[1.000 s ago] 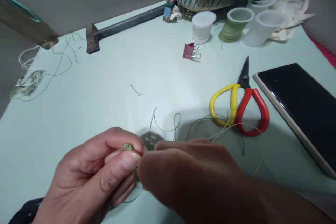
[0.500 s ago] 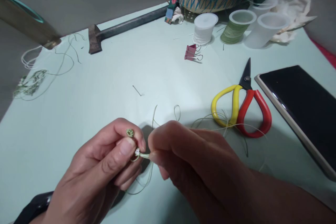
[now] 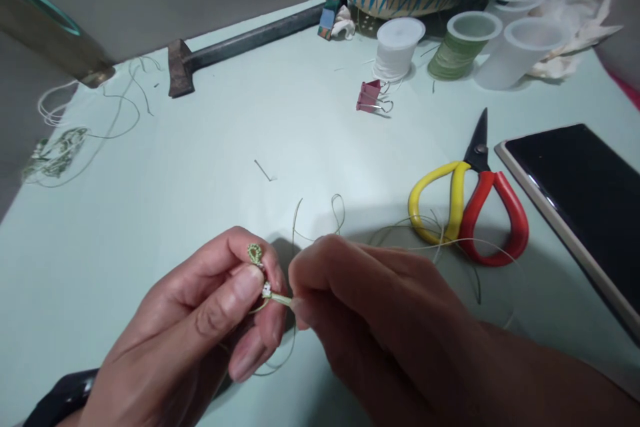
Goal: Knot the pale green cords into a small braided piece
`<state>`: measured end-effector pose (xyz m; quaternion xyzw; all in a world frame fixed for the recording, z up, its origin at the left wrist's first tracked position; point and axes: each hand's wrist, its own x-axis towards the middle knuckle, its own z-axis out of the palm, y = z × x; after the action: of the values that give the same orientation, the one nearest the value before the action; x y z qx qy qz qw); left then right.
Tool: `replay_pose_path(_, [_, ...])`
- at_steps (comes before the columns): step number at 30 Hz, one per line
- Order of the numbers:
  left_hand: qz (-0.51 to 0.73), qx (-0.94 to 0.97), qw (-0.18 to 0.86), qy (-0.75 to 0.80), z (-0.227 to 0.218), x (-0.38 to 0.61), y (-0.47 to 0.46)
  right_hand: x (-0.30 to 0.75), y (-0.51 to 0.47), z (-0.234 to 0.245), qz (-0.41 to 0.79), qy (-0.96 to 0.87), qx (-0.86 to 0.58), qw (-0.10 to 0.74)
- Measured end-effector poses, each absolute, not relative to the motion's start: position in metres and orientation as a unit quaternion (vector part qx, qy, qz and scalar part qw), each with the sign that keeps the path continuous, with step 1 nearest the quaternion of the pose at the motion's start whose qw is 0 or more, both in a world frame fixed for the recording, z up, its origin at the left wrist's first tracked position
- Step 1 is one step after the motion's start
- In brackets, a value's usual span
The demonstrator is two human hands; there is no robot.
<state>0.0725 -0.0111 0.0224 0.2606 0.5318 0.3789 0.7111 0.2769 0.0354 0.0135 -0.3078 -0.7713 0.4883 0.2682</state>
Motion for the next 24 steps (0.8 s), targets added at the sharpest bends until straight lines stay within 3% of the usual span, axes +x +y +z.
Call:
replay_pose_path(8, [0.379, 0.241, 0.702, 0.553, 0.022, 0.078, 0.003, 0.264, 0.037, 0.028, 0.463, -0.781, -0.349, 0.233])
replay_pose_path(24, [0.374, 0.264, 0.687, 0.564, 0.024, 0.078, 0.009, 0.279, 0.033, 0.014, 0.404, -0.798, -0.284, 0.347])
